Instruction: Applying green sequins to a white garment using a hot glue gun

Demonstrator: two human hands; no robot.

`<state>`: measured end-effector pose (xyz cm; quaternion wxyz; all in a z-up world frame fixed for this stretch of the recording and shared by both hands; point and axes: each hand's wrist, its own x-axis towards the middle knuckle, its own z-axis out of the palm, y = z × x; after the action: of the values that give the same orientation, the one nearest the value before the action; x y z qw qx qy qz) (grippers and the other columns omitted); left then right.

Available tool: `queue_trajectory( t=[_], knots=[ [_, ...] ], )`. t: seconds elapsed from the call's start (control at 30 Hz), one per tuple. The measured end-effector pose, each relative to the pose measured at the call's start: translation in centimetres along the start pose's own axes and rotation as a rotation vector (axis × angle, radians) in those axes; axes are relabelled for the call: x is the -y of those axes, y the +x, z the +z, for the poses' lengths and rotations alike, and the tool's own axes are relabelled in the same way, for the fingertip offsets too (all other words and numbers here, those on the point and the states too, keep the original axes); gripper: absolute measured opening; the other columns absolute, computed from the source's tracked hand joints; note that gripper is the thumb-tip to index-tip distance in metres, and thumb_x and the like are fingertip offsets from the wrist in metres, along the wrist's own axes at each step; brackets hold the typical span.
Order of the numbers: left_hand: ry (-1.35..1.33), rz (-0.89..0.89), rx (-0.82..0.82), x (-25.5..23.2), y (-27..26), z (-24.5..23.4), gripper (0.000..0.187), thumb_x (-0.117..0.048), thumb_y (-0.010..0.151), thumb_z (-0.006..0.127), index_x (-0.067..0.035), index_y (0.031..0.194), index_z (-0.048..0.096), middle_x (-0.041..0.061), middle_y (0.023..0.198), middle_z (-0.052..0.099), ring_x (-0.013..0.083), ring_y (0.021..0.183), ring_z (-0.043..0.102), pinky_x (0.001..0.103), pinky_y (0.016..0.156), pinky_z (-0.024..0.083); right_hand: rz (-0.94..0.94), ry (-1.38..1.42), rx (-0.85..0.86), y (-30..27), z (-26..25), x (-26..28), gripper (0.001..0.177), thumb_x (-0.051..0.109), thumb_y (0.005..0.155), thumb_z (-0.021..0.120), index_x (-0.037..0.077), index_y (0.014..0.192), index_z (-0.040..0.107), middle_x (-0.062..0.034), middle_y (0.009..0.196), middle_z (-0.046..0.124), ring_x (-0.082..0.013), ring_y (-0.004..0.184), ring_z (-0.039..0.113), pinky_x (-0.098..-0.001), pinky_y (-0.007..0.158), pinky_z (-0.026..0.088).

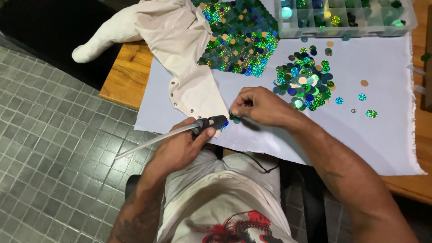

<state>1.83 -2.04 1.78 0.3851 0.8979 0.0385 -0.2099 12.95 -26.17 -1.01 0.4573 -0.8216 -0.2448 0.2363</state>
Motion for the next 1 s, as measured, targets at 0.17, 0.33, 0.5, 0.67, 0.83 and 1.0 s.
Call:
queue_trajectory(
  t=[0.17,0.33,0.5,0.67,0.83,1.0],
  knots=[
    [-0.003,-0.012,0.007,0.1,0.3,0.2,0.06,-0.063,0.093,0.054,-0.006,0.106,0.063,0.028,0.097,0.067,0.0464,0.102,0.068,0.053,0.085,0.054,0.003,-0.009,-0.003,0.0,0.0,0.1,0.009,0.013,0.088,0.075,0.004,0.091,0.078,-0.0058,0.085,0.067,-0.0152,0.076,0.056,-0.032,0.072,0.048],
    [0.012,-0.044,0.013,0.5,0.3,0.2,0.059,-0.064,0.093,0.055,-0.007,0.105,0.063,0.026,0.096,0.068,0.045,0.102,0.069,0.052,0.085,0.055,0.008,-0.018,-0.005,0.0,0.2,0.2,0.009,0.013,0.088,0.075,0.004,0.091,0.077,-0.0062,0.086,0.067,-0.0157,0.077,0.057,-0.0321,0.072,0.048],
    [0.02,0.011,-0.011,-1.2,-1.0,-0.2,0.06,-0.061,0.094,0.054,-0.004,0.106,0.063,0.03,0.098,0.067,0.049,0.106,0.067,0.054,0.086,0.053,0.016,0.015,-0.035,-0.3,0.3,0.7,0.009,0.011,0.087,0.076,0.004,0.09,0.079,-0.005,0.083,0.065,-0.0147,0.076,0.055,-0.0311,0.072,0.047],
    [-0.003,0.091,-0.045,-0.6,-1.1,-0.3,0.057,-0.058,0.095,0.057,-0.003,0.111,0.063,0.03,0.101,0.067,0.0489,0.108,0.066,0.055,0.088,0.053,0.015,0.023,-0.029,0.1,0.7,-0.1,0.009,0.013,0.085,0.077,0.005,0.087,0.078,-0.0044,0.082,0.065,-0.0139,0.075,0.056,-0.0304,0.071,0.048],
    [-0.043,0.163,-0.066,1.6,-0.9,0.3,0.054,-0.056,0.095,0.058,-0.003,0.109,0.064,0.026,0.098,0.067,0.0475,0.104,0.067,0.052,0.087,0.054,-0.011,-0.01,-0.033,0.2,1.4,0.2,0.01,0.014,0.081,0.08,0.005,0.087,0.079,-0.0071,0.081,0.066,-0.0206,0.083,0.059,-0.0352,0.08,0.049],
    [-0.079,0.264,-0.084,1.6,-0.8,0.4,0.051,-0.051,0.098,0.058,-0.001,0.106,0.065,0.027,0.099,0.066,0.049,0.102,0.066,0.052,0.086,0.054,0.015,-0.09,-0.072,0.3,1.9,0.5,0.01,0.014,0.081,0.081,0.006,0.086,0.08,-0.006,0.08,0.069,-0.0218,0.085,0.06,-0.0356,0.081,0.048]
  ],
)
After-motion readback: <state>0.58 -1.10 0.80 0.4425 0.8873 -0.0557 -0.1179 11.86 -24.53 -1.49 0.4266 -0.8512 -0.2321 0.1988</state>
